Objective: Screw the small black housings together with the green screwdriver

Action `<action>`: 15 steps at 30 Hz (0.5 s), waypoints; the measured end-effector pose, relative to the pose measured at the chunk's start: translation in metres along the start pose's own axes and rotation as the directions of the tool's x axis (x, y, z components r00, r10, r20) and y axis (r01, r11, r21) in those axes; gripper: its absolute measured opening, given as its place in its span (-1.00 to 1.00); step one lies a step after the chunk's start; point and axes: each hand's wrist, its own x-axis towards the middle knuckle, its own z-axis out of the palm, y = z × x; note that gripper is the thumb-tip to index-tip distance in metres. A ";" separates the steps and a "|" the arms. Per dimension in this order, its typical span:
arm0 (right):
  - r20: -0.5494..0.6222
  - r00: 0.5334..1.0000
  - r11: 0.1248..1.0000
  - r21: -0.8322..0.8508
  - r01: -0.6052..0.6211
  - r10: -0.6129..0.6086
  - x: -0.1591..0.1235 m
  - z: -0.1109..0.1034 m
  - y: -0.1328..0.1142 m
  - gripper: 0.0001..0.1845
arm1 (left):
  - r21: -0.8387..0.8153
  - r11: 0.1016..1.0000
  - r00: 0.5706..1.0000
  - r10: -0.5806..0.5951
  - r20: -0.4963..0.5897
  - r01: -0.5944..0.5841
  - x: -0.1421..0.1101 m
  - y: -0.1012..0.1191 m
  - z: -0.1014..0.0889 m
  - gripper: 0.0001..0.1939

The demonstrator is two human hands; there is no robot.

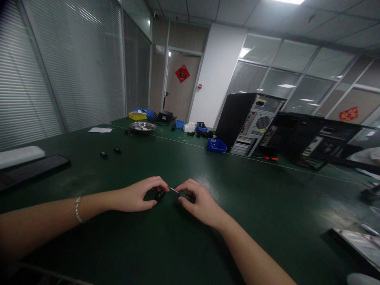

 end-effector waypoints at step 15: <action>0.041 0.999 1.000 -0.023 -0.003 0.004 -0.002 -0.004 -0.006 -0.77 | 0.196 0.979 0.997 -0.047 -0.063 0.058 0.002 0.004 -0.001 -0.86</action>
